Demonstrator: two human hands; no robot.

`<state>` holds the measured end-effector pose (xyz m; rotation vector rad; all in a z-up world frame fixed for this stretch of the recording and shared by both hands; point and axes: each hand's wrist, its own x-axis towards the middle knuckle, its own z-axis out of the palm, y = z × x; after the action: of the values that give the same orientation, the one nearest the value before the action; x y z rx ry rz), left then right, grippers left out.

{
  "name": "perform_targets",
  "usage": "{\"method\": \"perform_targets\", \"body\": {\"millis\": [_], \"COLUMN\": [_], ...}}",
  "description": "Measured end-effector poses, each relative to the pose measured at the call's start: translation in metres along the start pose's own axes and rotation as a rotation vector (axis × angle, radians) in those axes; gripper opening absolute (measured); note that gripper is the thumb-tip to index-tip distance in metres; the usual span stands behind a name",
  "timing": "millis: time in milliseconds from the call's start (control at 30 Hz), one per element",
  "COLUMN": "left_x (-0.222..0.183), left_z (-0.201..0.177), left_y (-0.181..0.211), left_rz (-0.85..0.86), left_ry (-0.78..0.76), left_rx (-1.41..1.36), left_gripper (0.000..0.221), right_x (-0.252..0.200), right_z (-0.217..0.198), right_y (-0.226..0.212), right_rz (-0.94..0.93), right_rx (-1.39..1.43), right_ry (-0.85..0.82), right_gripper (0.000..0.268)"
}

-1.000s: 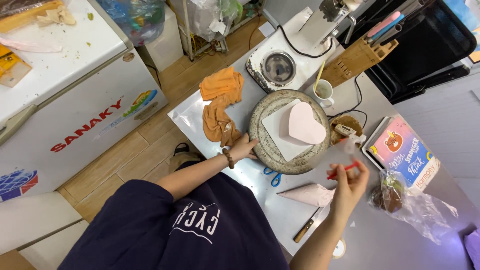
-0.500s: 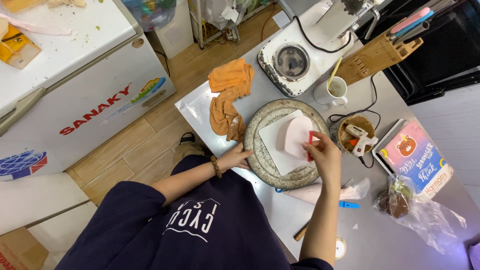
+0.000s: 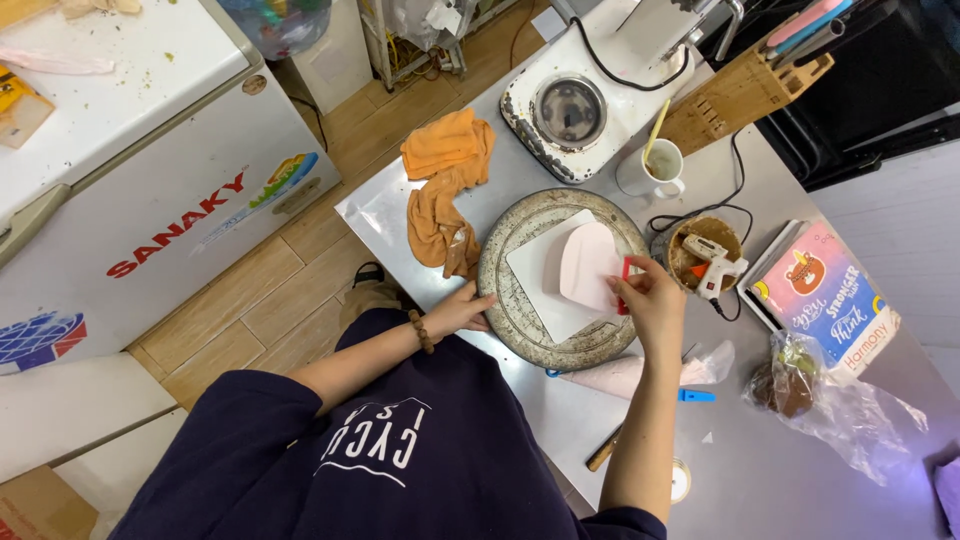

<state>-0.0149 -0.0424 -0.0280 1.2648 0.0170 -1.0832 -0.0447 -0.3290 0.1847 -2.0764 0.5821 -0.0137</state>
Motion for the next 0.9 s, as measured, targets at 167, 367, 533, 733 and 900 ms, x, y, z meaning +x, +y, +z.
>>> {"method": "perform_targets", "body": {"millis": [167,367,533,733,900], "left_x": [-0.008,-0.004,-0.024,-0.02,0.005], "left_z": [0.001,-0.009,-0.008,-0.003,-0.014], "left_y": [0.01,0.003,0.045,0.029,0.0], "left_rz": [-0.013,0.04,0.208,-0.002,0.314], "left_ry": [-0.021,0.035,0.21,0.143,0.139], "left_rx": [0.0,0.048,-0.145,-0.058,0.011], "left_gripper": [0.059,0.061,0.059,0.054,0.051], "right_x": [-0.017,-0.05,-0.064,-0.032,-0.012], "right_z": [-0.034,-0.097,-0.109,-0.06,-0.002], "right_y": [0.0,0.038,0.02,-0.008,-0.017], "right_rz": [0.048,-0.11,-0.309,-0.309,-0.174], "right_rx": [-0.039,0.074,-0.025,0.498,0.293], "right_ry": [0.094,0.23,0.438,0.109,-0.03], "right_gripper": [0.04,0.017,0.017,0.018,0.058]}}
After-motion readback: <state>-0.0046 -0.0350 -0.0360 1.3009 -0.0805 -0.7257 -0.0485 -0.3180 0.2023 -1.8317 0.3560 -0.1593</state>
